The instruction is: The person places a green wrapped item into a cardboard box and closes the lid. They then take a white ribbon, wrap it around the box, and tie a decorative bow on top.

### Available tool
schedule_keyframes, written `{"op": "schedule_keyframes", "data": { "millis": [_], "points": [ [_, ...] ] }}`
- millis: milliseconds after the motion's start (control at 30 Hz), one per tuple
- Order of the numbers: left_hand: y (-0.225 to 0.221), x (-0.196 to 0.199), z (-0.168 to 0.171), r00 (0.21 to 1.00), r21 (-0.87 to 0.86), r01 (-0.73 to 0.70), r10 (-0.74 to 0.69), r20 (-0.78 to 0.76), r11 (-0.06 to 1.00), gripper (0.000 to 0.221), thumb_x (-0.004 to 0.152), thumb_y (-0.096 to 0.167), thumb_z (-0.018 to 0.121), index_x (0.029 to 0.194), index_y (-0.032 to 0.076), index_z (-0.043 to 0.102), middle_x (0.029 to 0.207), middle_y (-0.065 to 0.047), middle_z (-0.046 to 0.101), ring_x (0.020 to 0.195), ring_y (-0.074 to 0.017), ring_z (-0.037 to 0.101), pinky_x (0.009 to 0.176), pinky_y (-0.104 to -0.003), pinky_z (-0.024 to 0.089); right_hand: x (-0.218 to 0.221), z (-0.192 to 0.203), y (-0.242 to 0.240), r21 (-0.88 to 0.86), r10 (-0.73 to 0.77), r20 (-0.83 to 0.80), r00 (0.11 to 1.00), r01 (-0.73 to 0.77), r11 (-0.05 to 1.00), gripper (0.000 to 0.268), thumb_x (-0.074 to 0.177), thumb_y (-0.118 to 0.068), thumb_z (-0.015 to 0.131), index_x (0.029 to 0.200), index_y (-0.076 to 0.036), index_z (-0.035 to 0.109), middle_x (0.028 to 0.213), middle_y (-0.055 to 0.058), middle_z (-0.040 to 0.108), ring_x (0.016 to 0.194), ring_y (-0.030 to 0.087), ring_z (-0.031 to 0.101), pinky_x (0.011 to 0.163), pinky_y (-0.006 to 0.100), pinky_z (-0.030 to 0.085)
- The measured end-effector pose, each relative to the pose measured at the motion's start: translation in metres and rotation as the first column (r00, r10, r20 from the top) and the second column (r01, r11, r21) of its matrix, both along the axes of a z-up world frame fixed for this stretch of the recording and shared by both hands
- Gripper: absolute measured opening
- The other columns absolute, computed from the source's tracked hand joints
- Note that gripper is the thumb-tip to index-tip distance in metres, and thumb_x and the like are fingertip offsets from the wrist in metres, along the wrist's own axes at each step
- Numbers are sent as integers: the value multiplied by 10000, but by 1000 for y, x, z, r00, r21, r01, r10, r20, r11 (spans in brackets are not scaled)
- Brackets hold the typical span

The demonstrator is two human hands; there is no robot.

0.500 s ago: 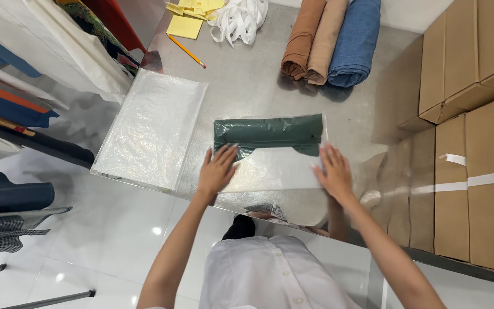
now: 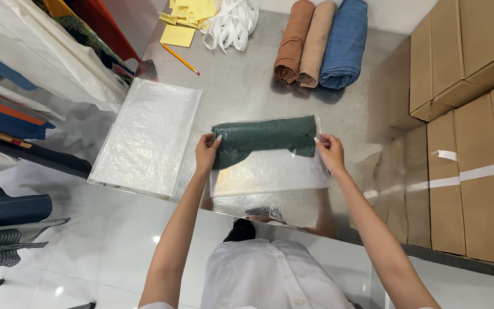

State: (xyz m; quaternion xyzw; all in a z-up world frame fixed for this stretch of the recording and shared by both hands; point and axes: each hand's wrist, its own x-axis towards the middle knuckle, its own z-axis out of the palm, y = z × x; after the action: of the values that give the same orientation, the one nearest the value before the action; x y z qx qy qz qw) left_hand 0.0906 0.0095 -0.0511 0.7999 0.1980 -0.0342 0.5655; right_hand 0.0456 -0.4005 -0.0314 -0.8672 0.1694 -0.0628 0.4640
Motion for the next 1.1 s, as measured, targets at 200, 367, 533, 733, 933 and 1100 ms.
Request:
{"op": "schedule_keyframes", "data": {
  "millis": [200,367,533,733,933,1100],
  "points": [
    [-5,-3,33,989,-28,145,-144,26,989,416,928,404,762,1322,344,643,1206,-35,720,1121,-235,679,987,-358,537,15,-59,-39,6,-88,-94,992,89,996,280,954,-396,744,1105,-161,720,958,29,678,931,198,677,795,367,533],
    [-4,5,10,992,70,105,-109,61,992,339,925,280,759,1223,207,615,1004,-73,717,936,-228,676,874,-369,549,7,-43,-33,-31,-61,-32,998,60,998,247,1023,-272,666,1086,-34,656,986,164,669,941,297,670,811,419,528],
    [-5,-3,9,991,172,-17,-7,137,985,401,835,282,851,1091,123,586,988,-102,643,943,-256,673,833,-359,561,11,-41,-34,-101,-73,24,997,75,992,242,1017,-237,678,1059,-2,633,1029,193,637,948,336,675,833,448,532],
    [-4,-14,46,995,60,-6,12,-102,998,805,773,514,885,1298,19,529,1163,-181,649,1117,-321,666,949,-419,547,10,-2,-35,11,-63,-118,991,65,998,442,944,-388,771,1228,-76,638,1090,96,710,999,197,689,857,347,538],
    [-1,-19,77,990,-387,43,-91,-106,921,297,748,164,886,985,72,733,835,-54,696,775,-171,701,654,-279,593,19,54,-1,339,121,-304,945,-11,941,472,899,-364,786,1190,-3,692,965,26,659,882,100,630,790,232,519],
    [43,-23,102,999,-405,28,-40,-20,914,231,801,171,860,996,100,757,917,-43,666,861,-163,639,783,-310,583,48,72,50,514,174,-276,945,-8,858,218,869,-284,831,924,-128,689,839,-71,573,800,60,588,744,210,467]
  ]
}}
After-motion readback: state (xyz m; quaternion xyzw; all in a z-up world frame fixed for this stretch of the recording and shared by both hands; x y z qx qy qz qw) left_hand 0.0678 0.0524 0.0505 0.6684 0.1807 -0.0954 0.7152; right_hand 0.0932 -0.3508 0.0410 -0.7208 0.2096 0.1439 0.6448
